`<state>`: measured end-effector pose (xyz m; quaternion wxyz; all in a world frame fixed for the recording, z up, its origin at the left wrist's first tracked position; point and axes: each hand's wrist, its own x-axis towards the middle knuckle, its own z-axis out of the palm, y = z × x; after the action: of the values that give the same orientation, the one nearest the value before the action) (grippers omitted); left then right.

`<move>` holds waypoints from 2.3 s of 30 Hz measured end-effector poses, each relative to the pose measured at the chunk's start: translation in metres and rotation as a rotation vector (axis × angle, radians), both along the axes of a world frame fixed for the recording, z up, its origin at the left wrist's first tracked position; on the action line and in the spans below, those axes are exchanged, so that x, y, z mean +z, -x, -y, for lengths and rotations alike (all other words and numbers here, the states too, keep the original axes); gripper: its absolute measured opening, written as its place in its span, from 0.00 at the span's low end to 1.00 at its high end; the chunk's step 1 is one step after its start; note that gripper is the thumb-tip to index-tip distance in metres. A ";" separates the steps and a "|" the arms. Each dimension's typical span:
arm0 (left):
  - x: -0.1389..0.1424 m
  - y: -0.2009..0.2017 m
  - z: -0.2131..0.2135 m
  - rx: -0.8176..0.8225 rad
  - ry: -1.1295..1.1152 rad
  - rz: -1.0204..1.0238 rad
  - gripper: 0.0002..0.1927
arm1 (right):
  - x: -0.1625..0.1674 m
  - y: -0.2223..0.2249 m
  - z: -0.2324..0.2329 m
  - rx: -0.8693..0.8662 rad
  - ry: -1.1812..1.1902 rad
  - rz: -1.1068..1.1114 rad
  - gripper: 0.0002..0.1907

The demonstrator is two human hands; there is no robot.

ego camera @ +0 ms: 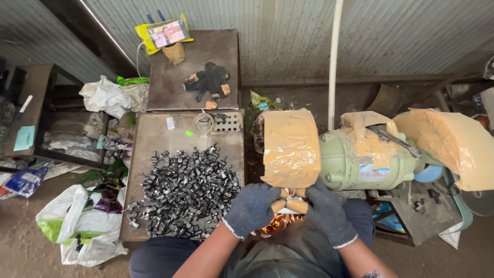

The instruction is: The person sits at a bench grinder and grinds small metal workpieces one at a time, holding each piece against the spinning wheel with both gloved hands until sparks fly, then places the ground piece on a tray with a large pile of similar pieces and picks up the next one.

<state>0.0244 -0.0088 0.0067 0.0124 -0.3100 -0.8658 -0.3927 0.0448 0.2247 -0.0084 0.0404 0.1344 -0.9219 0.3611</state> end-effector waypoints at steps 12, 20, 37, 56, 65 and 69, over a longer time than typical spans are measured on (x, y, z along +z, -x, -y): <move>-0.010 -0.039 0.002 0.213 -0.038 0.048 0.10 | 0.003 -0.005 0.017 -0.073 -0.046 -0.142 0.19; -0.064 -0.086 0.002 0.169 0.251 0.501 0.18 | -0.004 -0.083 0.011 -0.069 -0.001 -0.105 0.31; 0.074 -0.095 -0.004 0.004 0.265 0.161 0.34 | 0.040 -0.065 0.013 0.083 0.685 0.631 0.25; 0.000 0.008 -0.007 0.002 -0.005 -0.008 0.14 | 0.005 -0.016 0.009 -0.103 0.060 -0.052 0.18; -0.003 0.003 -0.006 -0.044 -0.001 -0.024 0.13 | -0.004 -0.008 -0.003 0.042 0.101 -0.005 0.20; -0.008 -0.004 -0.008 -0.018 0.005 -0.049 0.14 | -0.005 -0.005 -0.005 0.056 0.109 0.015 0.20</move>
<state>0.0280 -0.0009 -0.0013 0.0293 -0.3273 -0.8635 -0.3827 0.0496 0.2294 -0.0130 0.0306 0.1550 -0.8970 0.4127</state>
